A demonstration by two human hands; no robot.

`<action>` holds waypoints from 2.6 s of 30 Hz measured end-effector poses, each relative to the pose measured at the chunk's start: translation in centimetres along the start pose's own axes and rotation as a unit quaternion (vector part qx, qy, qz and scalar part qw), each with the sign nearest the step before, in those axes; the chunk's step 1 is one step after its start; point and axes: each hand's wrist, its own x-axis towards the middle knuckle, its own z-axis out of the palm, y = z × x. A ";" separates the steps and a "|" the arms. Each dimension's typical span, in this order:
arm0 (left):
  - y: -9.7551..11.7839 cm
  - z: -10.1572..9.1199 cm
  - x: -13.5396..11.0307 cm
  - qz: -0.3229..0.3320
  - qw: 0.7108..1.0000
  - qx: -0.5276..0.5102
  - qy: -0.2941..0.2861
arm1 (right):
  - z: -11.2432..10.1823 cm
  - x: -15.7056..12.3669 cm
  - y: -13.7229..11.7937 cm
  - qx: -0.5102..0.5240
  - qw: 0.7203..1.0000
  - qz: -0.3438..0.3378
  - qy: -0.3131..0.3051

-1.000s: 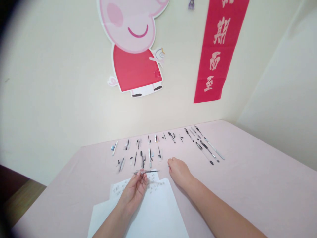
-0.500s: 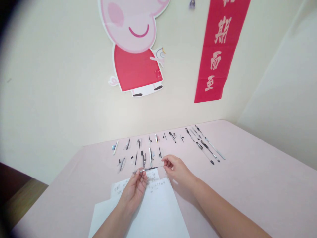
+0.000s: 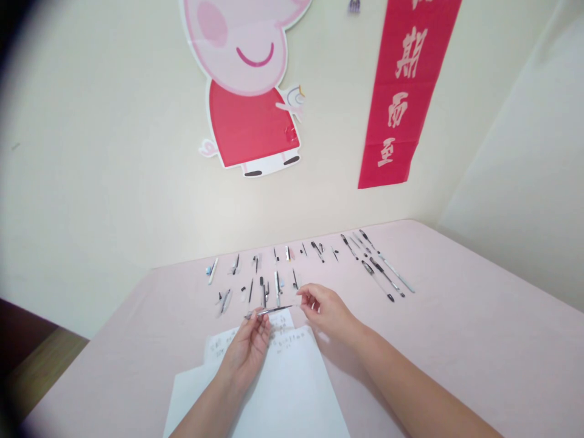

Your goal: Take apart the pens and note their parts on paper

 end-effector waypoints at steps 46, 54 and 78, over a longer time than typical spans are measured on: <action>-0.1 0.1 0.0 -0.033 0.999 0.010 0.003 | 1.0 1.7 5.7 -0.104 0.989 0.091 0.052; -0.2 -0.1 0.0 -0.032 0.999 0.002 -0.011 | 2.1 4.1 6.1 -0.226 0.973 0.047 0.002; -0.1 0.0 -0.1 -0.031 0.999 0.005 -0.011 | 0.6 1.1 3.7 -0.367 0.923 0.101 -0.053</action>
